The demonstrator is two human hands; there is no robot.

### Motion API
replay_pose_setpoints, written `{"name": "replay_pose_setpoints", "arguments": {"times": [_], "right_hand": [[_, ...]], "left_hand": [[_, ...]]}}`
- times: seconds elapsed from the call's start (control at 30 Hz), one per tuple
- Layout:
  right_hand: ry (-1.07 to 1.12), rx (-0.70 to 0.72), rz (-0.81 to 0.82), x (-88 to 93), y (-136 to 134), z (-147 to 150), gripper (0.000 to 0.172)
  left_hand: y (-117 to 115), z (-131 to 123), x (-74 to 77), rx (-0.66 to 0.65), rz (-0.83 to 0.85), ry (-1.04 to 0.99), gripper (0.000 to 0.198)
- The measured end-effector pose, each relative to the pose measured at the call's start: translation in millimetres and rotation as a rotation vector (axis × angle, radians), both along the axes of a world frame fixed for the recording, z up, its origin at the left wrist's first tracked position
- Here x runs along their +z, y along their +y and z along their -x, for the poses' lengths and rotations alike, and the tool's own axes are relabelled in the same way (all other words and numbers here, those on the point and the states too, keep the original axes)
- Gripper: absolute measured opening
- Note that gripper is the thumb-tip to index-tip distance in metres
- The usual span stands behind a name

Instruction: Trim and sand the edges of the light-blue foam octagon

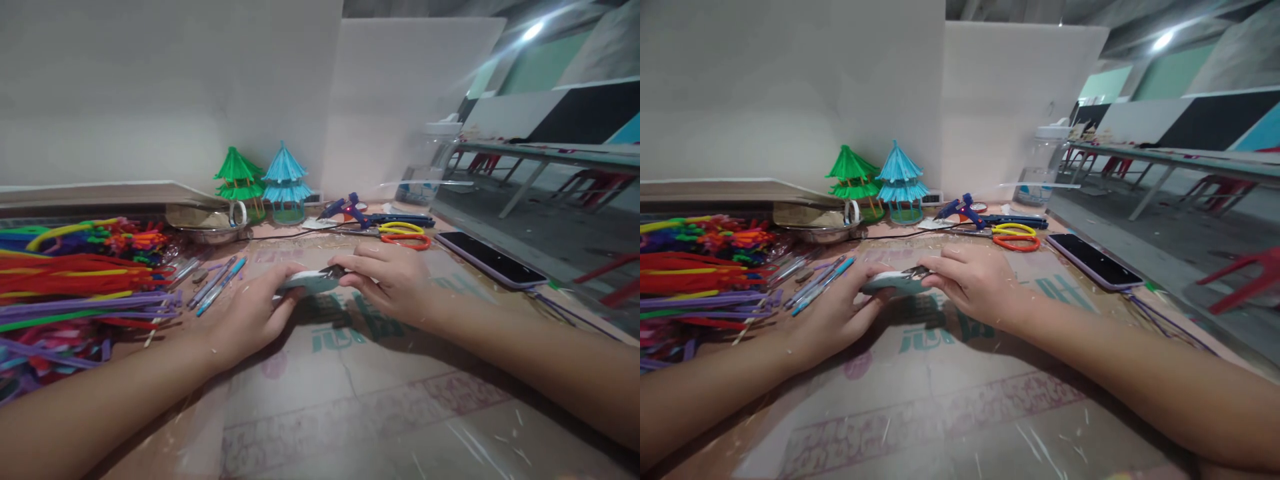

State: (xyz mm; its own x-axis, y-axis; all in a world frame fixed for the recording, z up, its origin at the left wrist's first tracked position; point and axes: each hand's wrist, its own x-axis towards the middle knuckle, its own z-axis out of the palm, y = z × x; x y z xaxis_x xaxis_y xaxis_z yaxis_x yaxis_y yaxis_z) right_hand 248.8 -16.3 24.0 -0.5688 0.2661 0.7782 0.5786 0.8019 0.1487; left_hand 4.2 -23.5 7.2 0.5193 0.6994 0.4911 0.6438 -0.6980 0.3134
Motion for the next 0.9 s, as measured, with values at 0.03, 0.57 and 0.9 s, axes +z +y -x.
{"name": "replay_pose_setpoints", "arguments": {"times": [0.03, 0.57, 0.9], "right_hand": [[-0.001, 0.000, 0.005, -0.1, 0, 0, 0.035], [0.258, 0.021, 0.232, -5.3, 6, -2, 0.026], [0.109, 0.031, 0.136, -18.9, 7, -2, 0.037]], "left_hand": [[0, 0, 0.5, -0.002, 0.007, 0.009, 0.024], [1, 0, 2.1, 0.028, 0.018, -0.021, 0.023], [11, 1, 2.0, -0.060, -0.068, -0.062, 0.028]]}}
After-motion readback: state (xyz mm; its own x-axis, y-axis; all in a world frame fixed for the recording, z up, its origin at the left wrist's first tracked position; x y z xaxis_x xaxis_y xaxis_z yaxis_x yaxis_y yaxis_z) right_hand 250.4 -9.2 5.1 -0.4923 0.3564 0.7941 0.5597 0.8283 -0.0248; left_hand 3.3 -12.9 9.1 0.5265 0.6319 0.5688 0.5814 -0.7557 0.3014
